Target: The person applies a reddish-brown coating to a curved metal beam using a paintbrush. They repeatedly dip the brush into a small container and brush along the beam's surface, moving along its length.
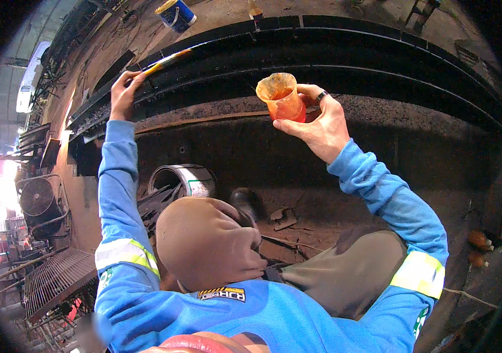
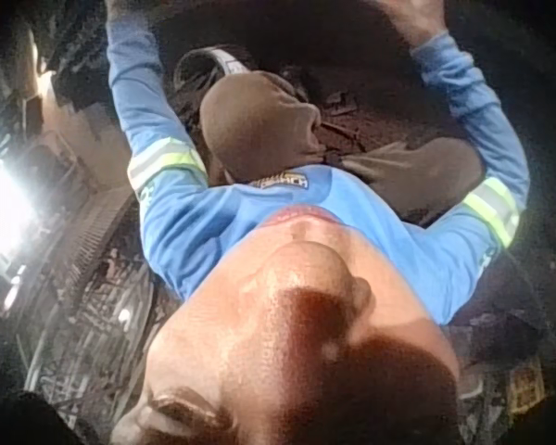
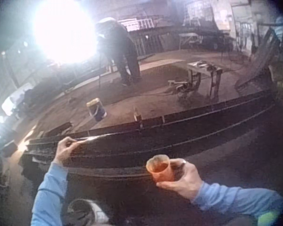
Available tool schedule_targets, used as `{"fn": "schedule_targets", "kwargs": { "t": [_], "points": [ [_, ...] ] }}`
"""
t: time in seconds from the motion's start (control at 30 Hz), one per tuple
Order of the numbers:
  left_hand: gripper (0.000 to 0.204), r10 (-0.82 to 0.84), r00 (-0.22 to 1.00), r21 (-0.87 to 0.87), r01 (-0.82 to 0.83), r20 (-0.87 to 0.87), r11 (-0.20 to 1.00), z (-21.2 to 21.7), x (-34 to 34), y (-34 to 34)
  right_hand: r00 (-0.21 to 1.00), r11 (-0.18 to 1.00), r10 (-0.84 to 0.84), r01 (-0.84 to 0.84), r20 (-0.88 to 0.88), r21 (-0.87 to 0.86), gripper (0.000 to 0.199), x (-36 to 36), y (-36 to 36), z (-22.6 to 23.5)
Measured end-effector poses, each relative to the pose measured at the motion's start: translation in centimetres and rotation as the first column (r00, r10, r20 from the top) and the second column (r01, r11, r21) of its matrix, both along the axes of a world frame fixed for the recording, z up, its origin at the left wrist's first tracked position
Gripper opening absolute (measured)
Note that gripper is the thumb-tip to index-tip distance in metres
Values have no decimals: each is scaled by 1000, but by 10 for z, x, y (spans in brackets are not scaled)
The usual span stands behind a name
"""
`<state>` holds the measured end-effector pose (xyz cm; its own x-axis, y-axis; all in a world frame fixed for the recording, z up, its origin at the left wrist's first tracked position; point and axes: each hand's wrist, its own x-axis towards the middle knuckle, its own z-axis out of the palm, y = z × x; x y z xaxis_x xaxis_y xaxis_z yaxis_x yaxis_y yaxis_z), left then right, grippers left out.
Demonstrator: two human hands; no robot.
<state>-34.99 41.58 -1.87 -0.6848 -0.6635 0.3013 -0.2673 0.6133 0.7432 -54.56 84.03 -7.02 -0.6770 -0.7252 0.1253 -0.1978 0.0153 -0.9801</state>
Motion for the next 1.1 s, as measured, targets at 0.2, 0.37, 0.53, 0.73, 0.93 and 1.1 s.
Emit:
{"fn": "schedule_targets", "kwargs": {
  "t": [0.2,0.37,0.53,0.73,0.93,1.1],
  "points": [
    [21,-67,998,62,68,-22,996,8,17,0,1000,1000,8,-8,10,21,66,-2,3,-3],
    [23,-165,985,-52,168,56,984,-1,-40,26,998,998,52,-53,19,41,66,2,0,1],
    [18,-54,994,-112,44,-91,993,-2,-3,5,998,998,55,-56,20,25,67,0,3,1],
    [19,-26,993,148,43,-118,988,0,36,13,996,997,73,-74,41,24,66,-2,1,-4],
    [16,-20,986,-85,6,-167,996,1,1,48,994,996,91,-90,64,-20,64,4,-2,-9],
    [19,-21,983,-323,-39,-181,946,-9,-21,83,997,997,77,-77,29,-11,63,0,1,-9]
  ]
}}
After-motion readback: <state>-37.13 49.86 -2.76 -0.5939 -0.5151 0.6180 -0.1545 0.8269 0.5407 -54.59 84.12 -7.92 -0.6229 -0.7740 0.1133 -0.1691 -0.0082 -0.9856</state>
